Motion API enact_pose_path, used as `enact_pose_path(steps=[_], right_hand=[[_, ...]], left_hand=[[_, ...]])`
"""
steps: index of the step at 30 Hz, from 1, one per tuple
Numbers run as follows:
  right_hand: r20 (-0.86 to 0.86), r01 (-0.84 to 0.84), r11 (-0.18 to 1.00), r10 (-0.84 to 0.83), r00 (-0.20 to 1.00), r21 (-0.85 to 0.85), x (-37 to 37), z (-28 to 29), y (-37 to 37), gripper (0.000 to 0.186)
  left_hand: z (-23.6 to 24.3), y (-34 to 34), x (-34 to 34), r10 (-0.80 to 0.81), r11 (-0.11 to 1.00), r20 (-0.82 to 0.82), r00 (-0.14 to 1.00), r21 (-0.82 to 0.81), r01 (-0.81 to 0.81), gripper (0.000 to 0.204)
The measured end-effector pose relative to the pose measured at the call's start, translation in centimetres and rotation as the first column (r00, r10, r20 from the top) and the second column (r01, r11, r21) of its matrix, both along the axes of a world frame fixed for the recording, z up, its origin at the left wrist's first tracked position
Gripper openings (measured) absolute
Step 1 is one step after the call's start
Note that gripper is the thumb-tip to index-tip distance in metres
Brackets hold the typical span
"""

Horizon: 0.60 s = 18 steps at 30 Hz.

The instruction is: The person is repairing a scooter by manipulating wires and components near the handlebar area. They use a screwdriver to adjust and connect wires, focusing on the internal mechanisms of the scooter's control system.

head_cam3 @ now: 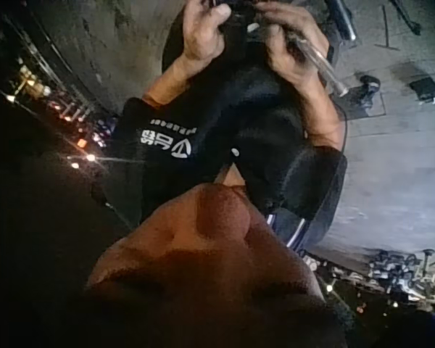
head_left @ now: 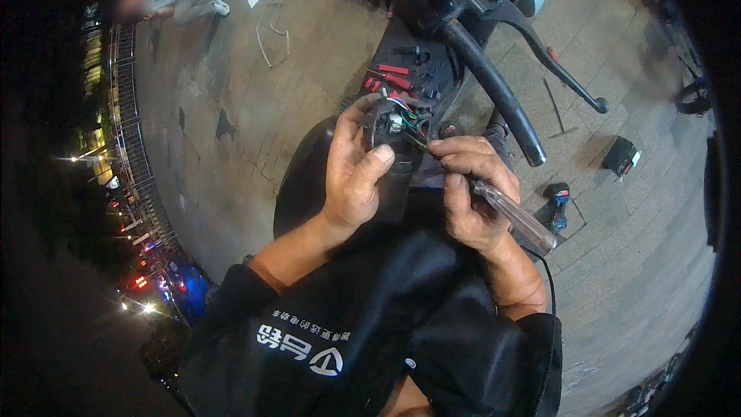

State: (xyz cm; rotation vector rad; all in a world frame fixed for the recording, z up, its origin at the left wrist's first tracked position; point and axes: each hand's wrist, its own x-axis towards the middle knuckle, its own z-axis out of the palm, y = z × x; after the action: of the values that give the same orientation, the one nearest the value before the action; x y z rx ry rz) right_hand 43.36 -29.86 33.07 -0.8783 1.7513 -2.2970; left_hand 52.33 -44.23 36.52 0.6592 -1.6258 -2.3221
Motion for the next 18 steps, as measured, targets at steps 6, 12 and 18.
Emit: enact_pose_path(steps=[6, 12, 18], right_hand=[[-0.039, 0.004, 1.0, -0.005, 0.999, -0.019, -0.11, -0.22, -0.2, 0.015], [0.006, -0.013, 1.0, 0.013, 1.0, -0.027, -0.11, -0.37, -0.19, 0.014], [0.076, -0.009, 0.999, 0.013, 0.997, -0.053, -0.05, -0.09, -0.34, 0.013]], left_hand=[[0.18, -0.08, -0.06, -0.009, 0.999, 0.054, 0.999, 0.054, 0.007, 0.061], [0.44, 0.0, -0.31, 0.006, 0.985, 0.088, 0.996, 0.169, -0.021, 0.058], [0.6, -0.11, -0.33, 0.0, 0.977, 0.054, 0.999, 0.213, -0.012, 0.056]])
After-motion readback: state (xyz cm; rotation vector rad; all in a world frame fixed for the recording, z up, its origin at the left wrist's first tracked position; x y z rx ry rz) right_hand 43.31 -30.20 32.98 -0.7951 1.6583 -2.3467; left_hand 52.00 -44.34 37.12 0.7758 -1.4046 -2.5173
